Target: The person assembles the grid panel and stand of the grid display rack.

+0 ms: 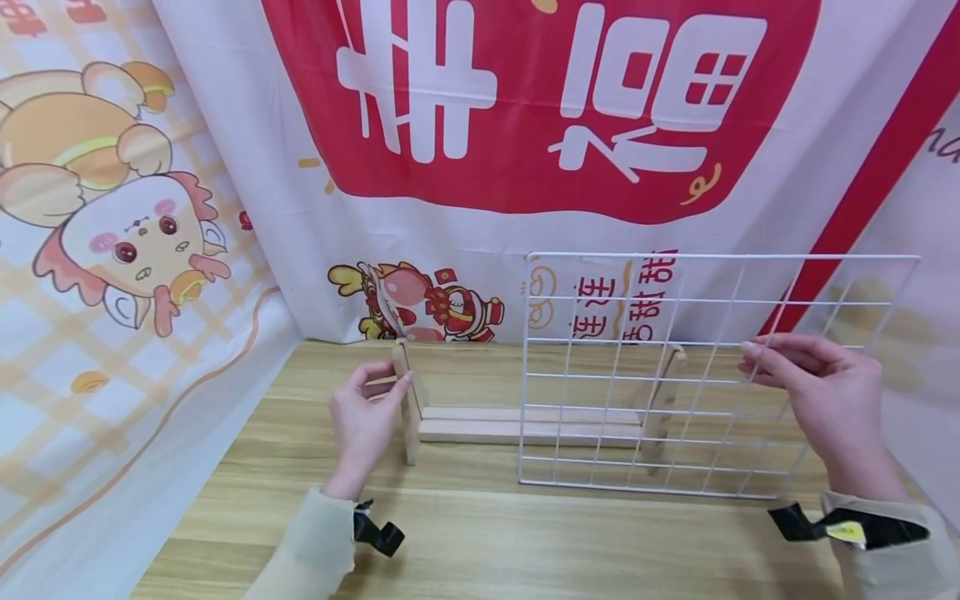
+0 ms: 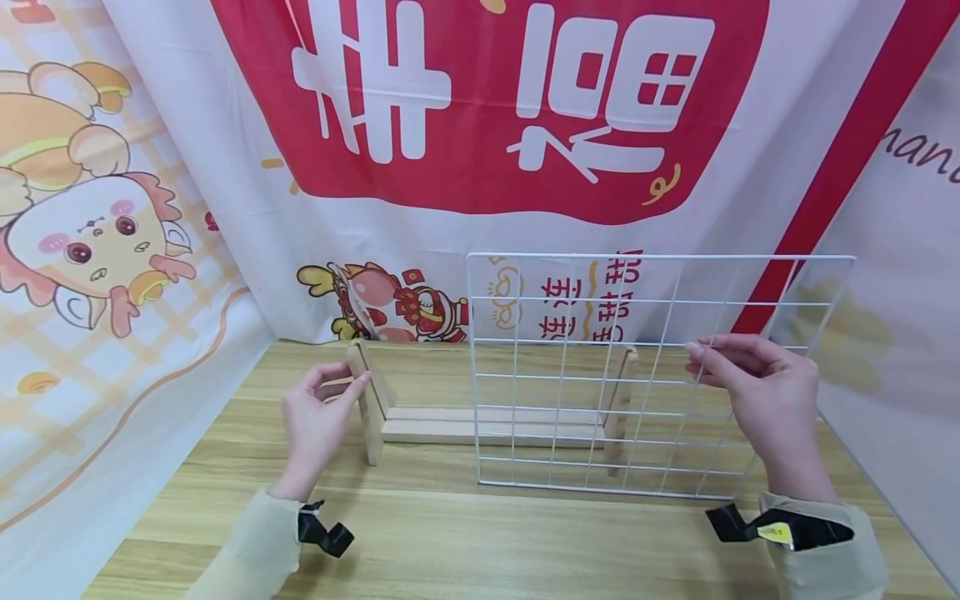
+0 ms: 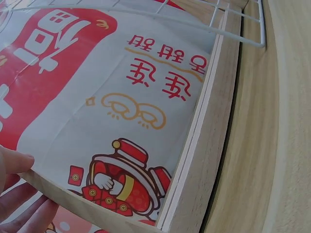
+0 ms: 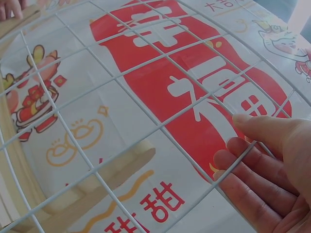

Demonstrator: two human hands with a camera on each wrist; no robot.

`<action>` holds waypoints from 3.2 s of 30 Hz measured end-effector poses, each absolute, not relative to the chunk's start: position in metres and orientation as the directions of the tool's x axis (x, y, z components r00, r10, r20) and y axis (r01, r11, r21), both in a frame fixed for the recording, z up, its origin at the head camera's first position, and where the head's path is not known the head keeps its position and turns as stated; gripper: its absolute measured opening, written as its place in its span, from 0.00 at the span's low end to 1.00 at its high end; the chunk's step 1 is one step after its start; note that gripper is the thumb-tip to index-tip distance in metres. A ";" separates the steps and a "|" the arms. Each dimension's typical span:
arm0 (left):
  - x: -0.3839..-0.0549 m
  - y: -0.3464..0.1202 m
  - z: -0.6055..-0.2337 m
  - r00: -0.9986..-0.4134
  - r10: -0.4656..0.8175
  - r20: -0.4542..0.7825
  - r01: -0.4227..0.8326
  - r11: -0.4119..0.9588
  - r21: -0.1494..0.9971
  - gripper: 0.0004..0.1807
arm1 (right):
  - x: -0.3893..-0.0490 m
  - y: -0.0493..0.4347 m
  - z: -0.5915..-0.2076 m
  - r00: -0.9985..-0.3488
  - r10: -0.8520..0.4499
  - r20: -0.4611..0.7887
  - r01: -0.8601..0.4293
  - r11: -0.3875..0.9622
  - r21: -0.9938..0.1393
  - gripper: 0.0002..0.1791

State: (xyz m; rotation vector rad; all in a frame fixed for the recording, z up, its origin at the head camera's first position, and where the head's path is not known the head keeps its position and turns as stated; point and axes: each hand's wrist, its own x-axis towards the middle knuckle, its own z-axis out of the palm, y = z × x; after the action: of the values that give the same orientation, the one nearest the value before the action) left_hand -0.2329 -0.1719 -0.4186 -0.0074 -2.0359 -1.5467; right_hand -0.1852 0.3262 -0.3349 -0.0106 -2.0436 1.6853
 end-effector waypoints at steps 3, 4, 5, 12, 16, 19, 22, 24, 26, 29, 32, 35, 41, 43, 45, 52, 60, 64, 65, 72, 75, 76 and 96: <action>-0.231 -0.170 -0.420 -0.832 -0.324 0.450 0.343 0.338 0.876 0.14 | -0.185 0.326 -0.335 -0.880 0.311 0.358 -0.290 0.246 -0.925 0.19; -0.231 -0.170 -0.420 -0.832 -0.321 0.453 0.345 0.340 0.875 0.14 | -0.185 0.326 -0.335 -0.880 0.312 0.357 -0.287 0.250 -0.925 0.19; -0.231 -0.170 -0.420 -0.832 -0.319 0.454 0.345 0.342 0.874 0.15 | -0.185 0.326 -0.335 -0.881 0.313 0.356 -0.289 0.241 -0.927 0.19; -0.236 -0.183 -0.417 -0.873 -0.236 0.427 0.358 0.284 0.889 0.22 | -0.185 0.326 -0.335 -0.880 0.307 0.362 -0.305 0.216 -0.927 0.19; -0.240 -0.190 -0.412 -0.914 -0.175 0.367 0.318 0.253 0.914 0.26 | -0.185 0.327 -0.335 -0.877 0.304 0.371 -0.326 0.189 -0.926 0.18; -0.245 -0.194 -0.408 -0.933 -0.135 0.332 0.294 0.243 0.924 0.31 | -0.185 0.327 -0.335 -0.877 0.306 0.370 -0.321 0.197 -0.926 0.19; -0.252 -0.198 -0.405 -0.943 -0.087 0.321 0.292 0.241 0.925 0.34 | -0.185 0.327 -0.335 -0.879 0.308 0.364 -0.310 0.211 -0.927 0.19; -0.257 -0.201 -0.404 -0.950 -0.060 0.308 0.286 0.236 0.929 0.35 | -0.185 0.326 -0.335 -0.882 0.308 0.358 -0.300 0.221 -0.928 0.19; -0.261 -0.205 -0.404 -0.957 -0.044 0.287 0.269 0.236 0.934 0.34 | -0.185 0.326 -0.335 -0.883 0.305 0.356 -0.296 0.227 -0.928 0.19; -0.265 -0.208 -0.404 -0.969 -0.037 0.245 0.230 0.237 0.944 0.34 | -0.185 0.325 -0.335 -0.883 0.300 0.361 -0.298 0.235 -0.925 0.19; -0.267 -0.208 -0.404 -0.975 -0.033 0.220 0.206 0.239 0.949 0.35 | -0.185 0.325 -0.335 -0.878 0.298 0.375 -0.324 0.208 -0.923 0.19; -0.269 -0.205 -0.404 -0.978 -0.031 0.205 0.193 0.231 0.954 0.36 | -0.185 0.325 -0.335 -0.872 0.299 0.387 -0.353 0.164 -0.921 0.18; -0.267 -0.194 -0.403 -0.977 -0.027 0.210 0.199 0.224 0.954 0.35 | -0.185 0.326 -0.335 -0.874 0.295 0.387 -0.345 0.186 -0.920 0.18; -0.267 -0.189 -0.404 -0.971 -0.013 0.237 0.229 0.215 0.949 0.34 | -0.186 0.326 -0.336 -0.875 0.297 0.383 -0.340 0.187 -0.922 0.18; -0.267 -0.184 -0.406 -0.962 0.003 0.272 0.267 0.206 0.941 0.32 | -0.187 0.325 -0.336 -0.873 0.301 0.383 -0.344 0.174 -0.923 0.17; -0.267 -0.165 -0.411 -0.943 0.023 0.333 0.330 0.212 0.920 0.31 | -0.188 0.325 -0.337 -0.872 0.315 0.374 -0.333 0.178 -0.926 0.17; -0.269 -0.148 -0.418 -0.936 0.038 0.351 0.352 0.181 0.918 0.30 | -0.187 0.323 -0.336 -0.878 0.321 0.354 -0.268 0.283 -0.921 0.20; -0.265 -0.140 -0.420 -0.932 0.049 0.360 0.363 0.156 0.919 0.29 | -0.188 0.323 -0.337 -0.881 0.315 0.353 -0.279 0.258 -0.925 0.20; -0.265 -0.138 -0.420 -0.931 0.053 0.362 0.366 0.154 0.918 0.29 | -0.188 0.323 -0.337 -0.883 0.314 0.350 -0.285 0.236 -0.929 0.20; -0.260 -0.133 -0.420 -0.929 0.053 0.366 0.370 0.153 0.917 0.28 | -0.188 0.323 -0.335 -0.889 0.297 0.348 -0.305 0.180 -0.935 0.20; -0.259 -0.132 -0.419 -0.930 0.044 0.364 0.366 0.155 0.918 0.28 | -0.188 0.321 -0.334 -0.903 0.279 0.326 -0.276 0.204 -0.939 0.21; -0.258 -0.132 -0.419 -0.931 0.042 0.363 0.365 0.154 0.918 0.28 | -0.189 0.321 -0.333 -0.909 0.274 0.313 -0.259 0.215 -0.942 0.22; -0.255 -0.130 -0.421 -0.937 0.051 0.346 0.350 0.131 0.928 0.29 | -0.202 0.303 -0.283 -0.945 0.275 0.179 -0.056 0.401 -0.914 0.38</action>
State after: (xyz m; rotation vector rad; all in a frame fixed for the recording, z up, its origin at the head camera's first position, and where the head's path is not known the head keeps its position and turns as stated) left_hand -0.2547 -0.1304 -0.4207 -0.3953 -2.1766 -1.8903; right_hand -0.2017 0.3032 -0.2831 -0.1905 -2.3610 1.5588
